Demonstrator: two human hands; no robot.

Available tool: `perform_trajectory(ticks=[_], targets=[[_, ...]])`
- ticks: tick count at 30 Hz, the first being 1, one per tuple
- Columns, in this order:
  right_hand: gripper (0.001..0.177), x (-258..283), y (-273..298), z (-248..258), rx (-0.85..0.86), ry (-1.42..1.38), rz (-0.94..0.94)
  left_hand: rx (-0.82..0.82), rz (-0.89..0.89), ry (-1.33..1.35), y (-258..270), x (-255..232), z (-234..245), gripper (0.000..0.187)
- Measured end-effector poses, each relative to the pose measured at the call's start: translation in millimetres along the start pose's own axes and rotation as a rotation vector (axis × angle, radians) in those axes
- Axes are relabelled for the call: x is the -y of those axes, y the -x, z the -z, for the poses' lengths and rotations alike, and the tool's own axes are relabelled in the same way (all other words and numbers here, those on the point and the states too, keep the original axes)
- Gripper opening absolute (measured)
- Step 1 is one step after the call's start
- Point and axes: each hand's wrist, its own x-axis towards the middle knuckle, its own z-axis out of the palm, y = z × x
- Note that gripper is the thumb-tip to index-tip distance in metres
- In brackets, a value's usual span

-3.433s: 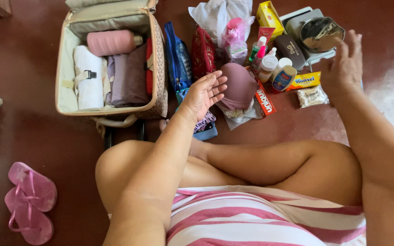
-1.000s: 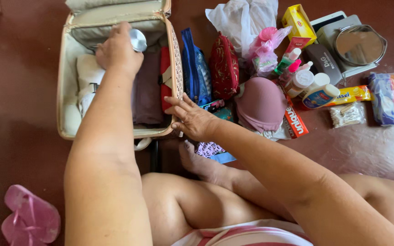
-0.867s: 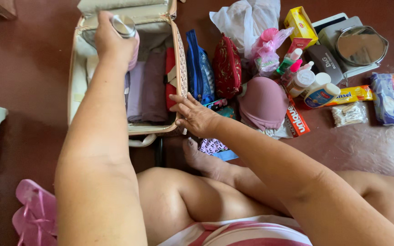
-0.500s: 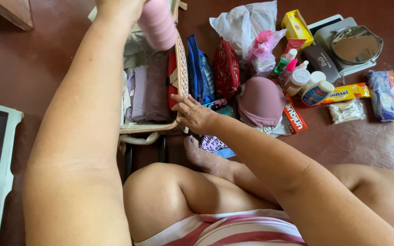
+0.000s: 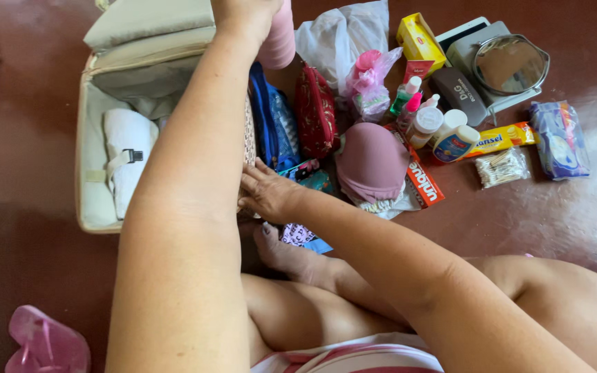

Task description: The person sits on the floor and unpacks an open suitcase-style bag, removing folded clothes, a towel, pouches, a bottle, and toiletry items one at a time and laying them on the floor beside them. They then zip the bag closed, attach a tag, stand up, and carry the bag toward a cabinet.

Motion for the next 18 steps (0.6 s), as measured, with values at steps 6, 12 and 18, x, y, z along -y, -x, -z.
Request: perform_trajectory(ticks=[6, 12, 18], targets=[[0.054, -1.2, -1.0, -2.1, -0.026, 0.115, 0.098, -0.034, 0.007, -0.034, 16.0, 23.8, -39.8, 0.052], [0.052, 8.8, 0.8, 5.2, 0.075, -0.034, -0.125, 0.008, 0.146, -0.059, 27.5, 42.6, -63.4, 0.053], [0.053, 4.5, 1.9, 1.4, 0.028, -0.007, -0.098, 0.050, 0.227, -0.100, 36.8, 52.4, -67.0, 0.057]])
